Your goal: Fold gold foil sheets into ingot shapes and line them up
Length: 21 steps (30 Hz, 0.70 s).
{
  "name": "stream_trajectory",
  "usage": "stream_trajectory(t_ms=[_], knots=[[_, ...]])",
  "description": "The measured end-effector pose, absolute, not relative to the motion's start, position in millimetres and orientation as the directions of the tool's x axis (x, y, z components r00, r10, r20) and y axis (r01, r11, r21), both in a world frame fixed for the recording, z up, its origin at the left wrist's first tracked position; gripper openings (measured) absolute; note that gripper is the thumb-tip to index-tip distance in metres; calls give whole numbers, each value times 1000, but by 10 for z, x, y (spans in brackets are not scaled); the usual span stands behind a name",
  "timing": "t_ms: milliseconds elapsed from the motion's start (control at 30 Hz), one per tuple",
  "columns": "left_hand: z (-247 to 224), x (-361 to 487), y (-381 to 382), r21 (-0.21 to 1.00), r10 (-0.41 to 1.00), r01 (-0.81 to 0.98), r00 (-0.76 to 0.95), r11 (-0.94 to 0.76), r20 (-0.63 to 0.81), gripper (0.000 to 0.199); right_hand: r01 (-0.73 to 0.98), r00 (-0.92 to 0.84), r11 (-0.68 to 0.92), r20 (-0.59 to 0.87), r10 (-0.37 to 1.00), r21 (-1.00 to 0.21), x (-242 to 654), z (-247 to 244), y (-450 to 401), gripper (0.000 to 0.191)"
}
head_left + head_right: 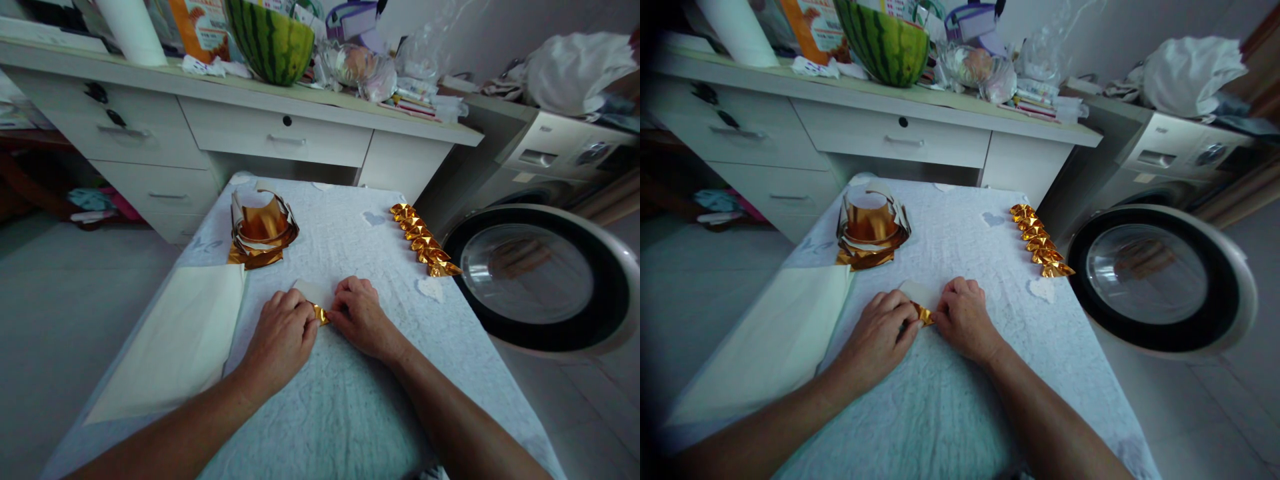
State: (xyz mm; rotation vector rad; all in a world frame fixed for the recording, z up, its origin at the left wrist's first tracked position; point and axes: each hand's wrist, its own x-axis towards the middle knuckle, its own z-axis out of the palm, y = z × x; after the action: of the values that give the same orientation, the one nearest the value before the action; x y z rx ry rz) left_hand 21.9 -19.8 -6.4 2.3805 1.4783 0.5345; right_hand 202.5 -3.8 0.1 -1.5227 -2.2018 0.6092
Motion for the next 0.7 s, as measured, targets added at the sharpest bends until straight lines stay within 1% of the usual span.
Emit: stream_trajectory(t_ms=[100,167,300,400,567,700], knots=[[-66,216,-199,435,902,791,401,-430,162,12,772,-331,315,74,941,-553,2023,3,-41,11],[-72,205,-195,467,902,774,399,-427,165,8,772,-332,320,81,940,-550,2024,-2,-43,10],[-95,176,-180,548,894,717,423,-430,148,19,782,-329,317,77,941,-536,2023,-10,-46,9],[-113,165,-174,567,895,708,426,-421,133,25,795,-332,319,70,941,-516,2022,-11,-49,9],[-124,174,-170,571,906,717,404,-400,127,23,816,-312,310,80,947,-487,2027,-15,-65,9],[-119,174,-160,594,904,698,406,-400,132,23,843,-293,308,103,950,-442,2032,-19,-84,12]])
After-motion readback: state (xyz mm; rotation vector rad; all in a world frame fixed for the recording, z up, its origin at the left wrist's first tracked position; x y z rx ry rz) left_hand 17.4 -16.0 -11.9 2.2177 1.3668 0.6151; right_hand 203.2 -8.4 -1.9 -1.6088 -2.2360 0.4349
